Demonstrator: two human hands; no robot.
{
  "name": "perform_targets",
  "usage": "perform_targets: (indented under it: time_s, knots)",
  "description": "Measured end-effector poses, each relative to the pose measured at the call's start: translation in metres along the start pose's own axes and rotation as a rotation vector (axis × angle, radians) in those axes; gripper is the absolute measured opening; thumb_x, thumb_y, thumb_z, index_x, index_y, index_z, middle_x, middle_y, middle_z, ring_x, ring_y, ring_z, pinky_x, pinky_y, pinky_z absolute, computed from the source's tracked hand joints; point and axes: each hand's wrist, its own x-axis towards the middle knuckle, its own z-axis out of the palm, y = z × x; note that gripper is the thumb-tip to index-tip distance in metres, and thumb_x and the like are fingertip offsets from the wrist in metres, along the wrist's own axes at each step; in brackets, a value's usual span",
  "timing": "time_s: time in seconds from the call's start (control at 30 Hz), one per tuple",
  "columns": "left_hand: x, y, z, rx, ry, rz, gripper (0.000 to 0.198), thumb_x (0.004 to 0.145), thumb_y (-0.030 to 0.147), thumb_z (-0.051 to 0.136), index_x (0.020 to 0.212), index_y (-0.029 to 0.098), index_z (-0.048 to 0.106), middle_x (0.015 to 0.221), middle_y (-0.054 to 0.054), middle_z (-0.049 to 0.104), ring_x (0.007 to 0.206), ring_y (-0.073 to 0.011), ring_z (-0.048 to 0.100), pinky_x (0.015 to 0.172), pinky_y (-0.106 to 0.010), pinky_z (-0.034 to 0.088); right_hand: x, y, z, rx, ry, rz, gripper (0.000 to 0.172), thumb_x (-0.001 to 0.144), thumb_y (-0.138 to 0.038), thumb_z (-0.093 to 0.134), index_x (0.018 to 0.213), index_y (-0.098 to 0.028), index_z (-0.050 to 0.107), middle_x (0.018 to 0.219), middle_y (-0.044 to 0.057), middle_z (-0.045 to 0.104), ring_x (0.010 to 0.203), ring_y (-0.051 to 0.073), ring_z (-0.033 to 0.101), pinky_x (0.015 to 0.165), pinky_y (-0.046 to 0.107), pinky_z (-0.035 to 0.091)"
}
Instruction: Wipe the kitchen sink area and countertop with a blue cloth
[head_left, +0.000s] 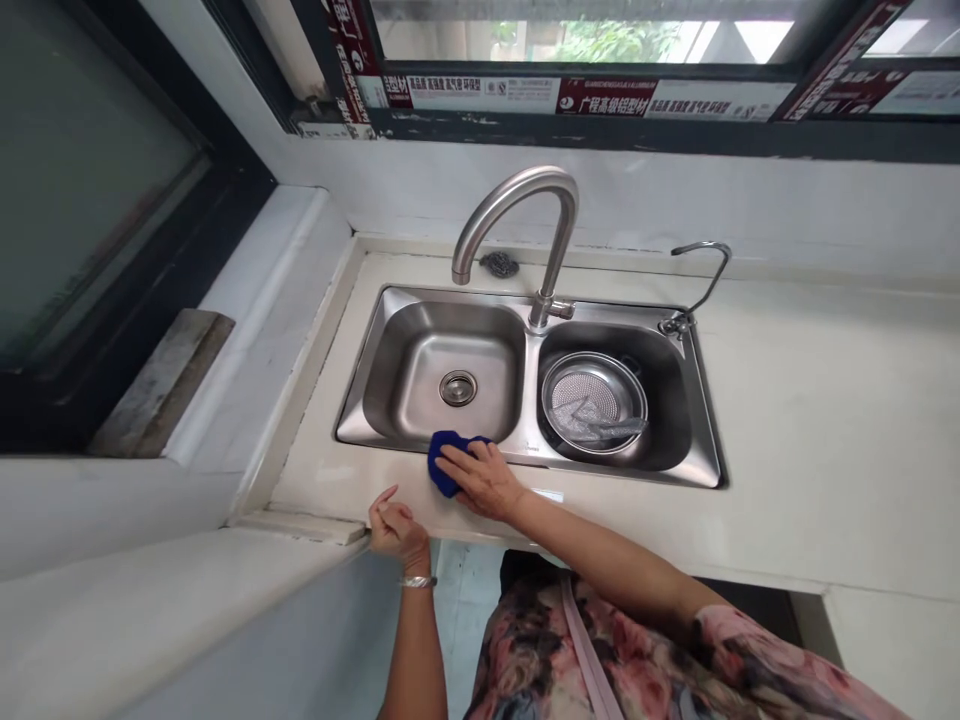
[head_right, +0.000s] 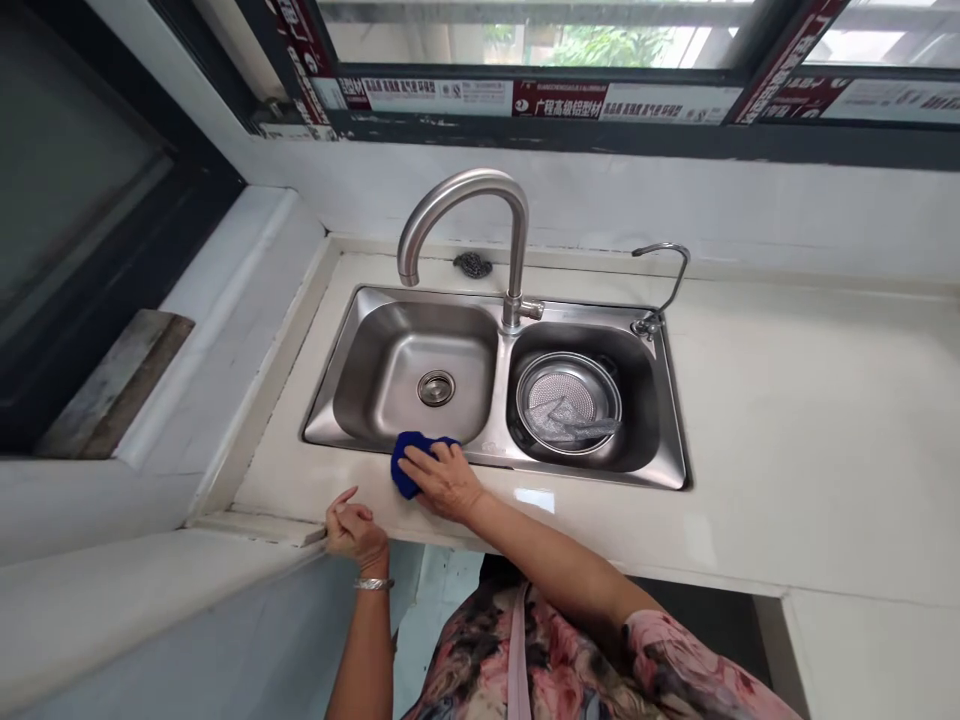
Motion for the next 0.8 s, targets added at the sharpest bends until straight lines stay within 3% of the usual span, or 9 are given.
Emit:
perform_targets:
  time_s: [0.1,0.23,0.33,0.4,0.5,0.6,0.7,0.8]
  knots:
    - [0.0,-0.002,0.0,0.032,-0.004,0.028,0.052,0.097,0.05,0.034,0.101,0.013,0.071,0.052,0.001,0.048,0.052,-0.0158,0.047,0.059,-0.029,0.038,-0.027,0.02,-0.004,-0.028,0.079,0.145,0.069,0.089,-0.034,0.067,0.153,-0.017,0.047,0.152,0.015,0.053,0.104,0.029,0.046,0.084,0.043,0.039]
    - [0.002,-0.005,0.0,0.138,-0.077,0.074,0.056,0.098,0.054,0.033,0.106,0.015,0.073,0.056,-0.001,0.055,0.055,-0.0163,0.05,0.06,-0.029,0.037,-0.098,0.042,-0.017,-0.12,0.173,0.147,0.066,0.09,-0.027,0.061,0.154,-0.019,0.047,0.151,0.012,0.056,0.106,0.031,0.047,0.086,0.045,0.04]
    - [0.007,-0.008,0.0,0.192,-0.158,0.093,0.057,0.099,0.054,0.031,0.11,0.016,0.072,0.062,-0.002,0.058,0.059,-0.0172,0.052,0.061,-0.03,0.04,-0.152,0.046,-0.024,-0.176,0.219,0.159,0.066,0.088,-0.025,0.059,0.153,-0.022,0.048,0.15,0.009,0.058,0.111,0.032,0.046,0.093,0.048,0.039]
    - [0.012,-0.012,0.0,0.158,-0.223,0.061,0.055,0.098,0.052,0.032,0.114,0.016,0.07,0.062,-0.002,0.055,0.058,-0.0178,0.05,0.06,-0.031,0.041,-0.173,0.042,-0.026,-0.196,0.217,0.172,0.066,0.086,-0.028,0.059,0.152,-0.022,0.051,0.149,0.008,0.059,0.11,0.032,0.046,0.093,0.049,0.04]
    - [0.022,-0.017,0.003,0.108,-0.393,-0.016,0.055,0.094,0.048,0.033,0.126,0.015,0.063,0.058,0.0,0.046,0.053,-0.0199,0.046,0.056,-0.033,0.043,-0.176,0.034,-0.028,-0.192,0.146,0.183,0.069,0.083,-0.037,0.063,0.149,-0.023,0.054,0.15,0.008,0.059,0.108,0.032,0.047,0.087,0.047,0.041]
    - [0.031,-0.013,0.007,0.259,-0.415,0.03,0.054,0.093,0.047,0.032,0.126,0.018,0.065,0.065,-0.004,0.055,0.061,-0.0239,0.053,0.065,-0.039,0.05,-0.159,0.033,-0.028,-0.153,0.05,0.179,0.069,0.084,-0.044,0.065,0.149,-0.025,0.054,0.154,0.007,0.056,0.107,0.03,0.048,0.081,0.043,0.039]
    - [0.027,0.007,0.012,0.371,-0.408,0.122,0.051,0.095,0.049,0.031,0.119,0.024,0.069,0.081,-0.007,0.066,0.076,-0.027,0.061,0.08,-0.044,0.053,-0.147,0.035,-0.03,-0.122,-0.007,0.169,0.066,0.088,-0.048,0.063,0.15,-0.026,0.053,0.157,0.004,0.052,0.108,0.028,0.047,0.079,0.04,0.038]
    - [0.007,0.034,0.024,0.447,-0.506,0.283,0.051,0.094,0.052,0.033,0.119,0.026,0.069,0.094,-0.008,0.073,0.086,-0.0308,0.064,0.083,-0.048,0.053,-0.147,0.038,-0.032,-0.114,-0.017,0.151,0.063,0.093,-0.05,0.06,0.151,-0.028,0.051,0.161,0.0,0.048,0.112,0.027,0.045,0.082,0.039,0.038]
